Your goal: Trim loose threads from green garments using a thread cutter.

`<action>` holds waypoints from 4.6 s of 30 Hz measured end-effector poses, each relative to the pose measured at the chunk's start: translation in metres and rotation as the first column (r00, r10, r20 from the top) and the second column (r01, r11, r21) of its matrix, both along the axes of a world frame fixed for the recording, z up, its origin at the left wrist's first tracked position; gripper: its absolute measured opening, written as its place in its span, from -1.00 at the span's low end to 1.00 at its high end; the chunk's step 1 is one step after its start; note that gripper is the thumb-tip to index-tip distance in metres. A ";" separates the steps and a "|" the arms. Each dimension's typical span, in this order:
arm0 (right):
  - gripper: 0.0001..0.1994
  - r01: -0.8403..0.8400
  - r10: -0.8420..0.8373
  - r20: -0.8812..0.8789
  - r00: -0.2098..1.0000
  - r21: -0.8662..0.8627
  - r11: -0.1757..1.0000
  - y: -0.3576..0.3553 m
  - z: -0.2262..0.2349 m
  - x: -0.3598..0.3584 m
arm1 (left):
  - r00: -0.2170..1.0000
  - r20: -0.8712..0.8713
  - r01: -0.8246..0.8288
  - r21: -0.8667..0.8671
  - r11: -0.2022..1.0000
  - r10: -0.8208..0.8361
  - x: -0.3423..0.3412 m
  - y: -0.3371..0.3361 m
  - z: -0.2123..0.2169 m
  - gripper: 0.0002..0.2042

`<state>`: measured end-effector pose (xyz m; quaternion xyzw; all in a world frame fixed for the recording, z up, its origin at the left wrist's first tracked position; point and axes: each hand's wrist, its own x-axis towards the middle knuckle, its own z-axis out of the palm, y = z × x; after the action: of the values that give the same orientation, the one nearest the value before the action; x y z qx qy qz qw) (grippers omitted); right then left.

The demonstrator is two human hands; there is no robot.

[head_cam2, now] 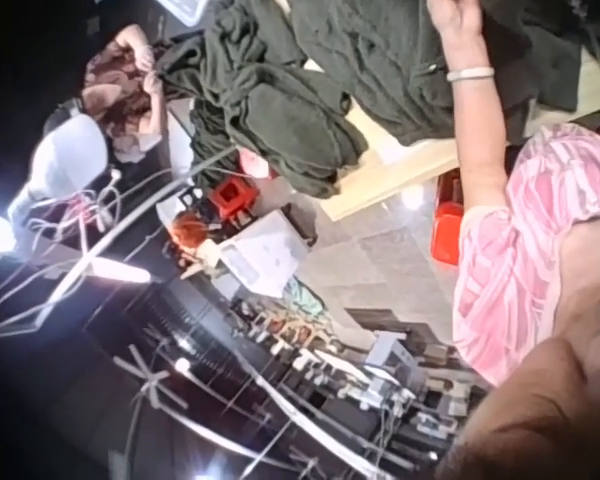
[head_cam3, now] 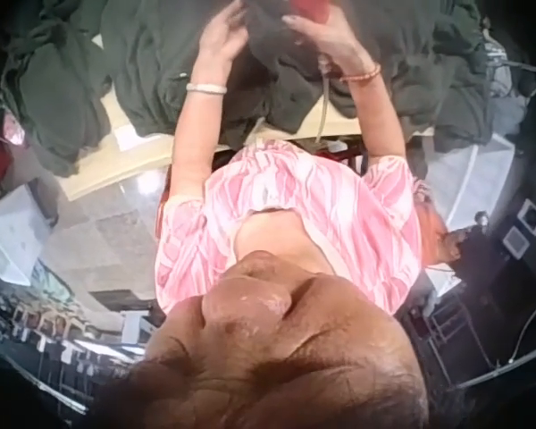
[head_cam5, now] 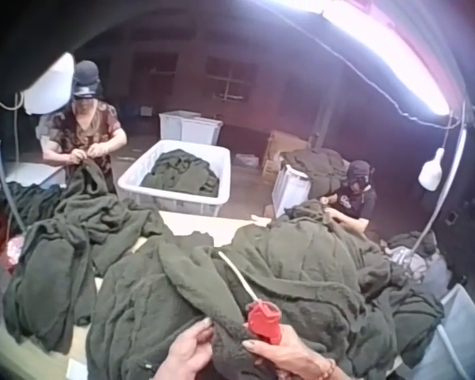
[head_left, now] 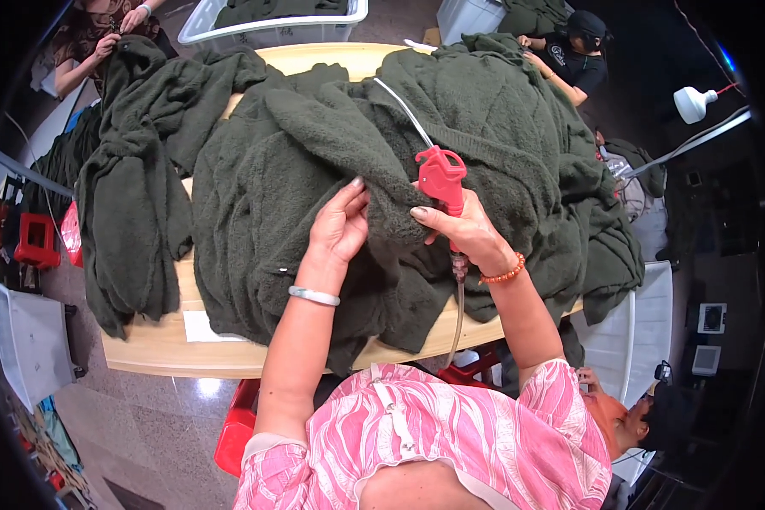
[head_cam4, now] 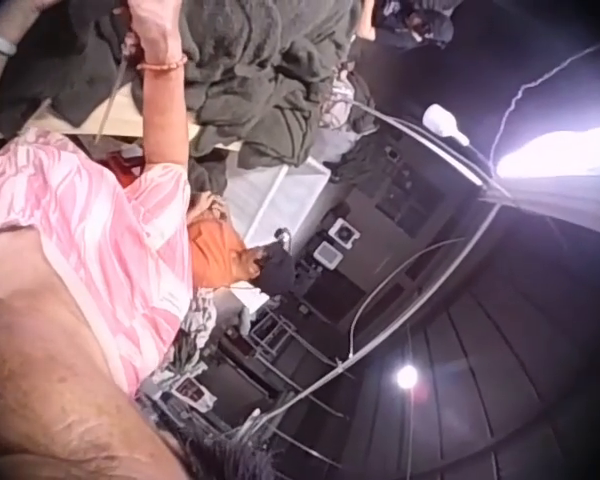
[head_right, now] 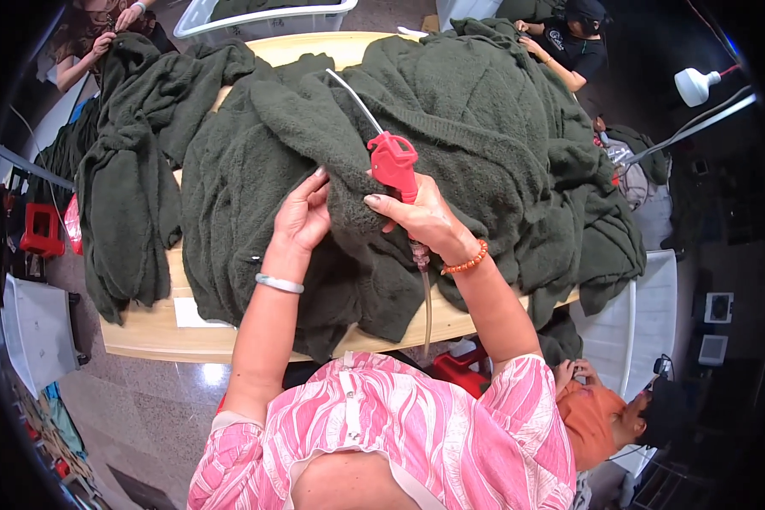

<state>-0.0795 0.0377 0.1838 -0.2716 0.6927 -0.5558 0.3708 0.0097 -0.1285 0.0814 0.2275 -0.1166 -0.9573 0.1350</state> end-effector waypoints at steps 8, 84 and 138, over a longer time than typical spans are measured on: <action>-0.63 -0.061 0.063 0.023 0.998 -0.073 0.995 0.000 -0.009 0.014 | 0.973 0.230 0.104 -0.514 0.851 0.020 0.020 0.004 -0.017 -0.89; -0.78 -0.251 0.589 -0.429 0.684 0.620 0.743 0.087 -0.018 0.079 | 0.924 0.256 -0.056 -0.643 0.764 0.283 0.159 0.037 -0.084 -0.79; -0.77 -0.184 0.473 -0.484 0.736 0.529 0.829 0.057 -0.020 0.042 | 0.992 0.051 0.116 0.053 0.992 -0.118 0.048 -0.055 -0.065 -0.59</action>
<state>-0.0372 0.0945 0.1640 -0.4607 0.8203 -0.1901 0.2804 0.0575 -0.1834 0.0165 0.2495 -0.1094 -0.9597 0.0697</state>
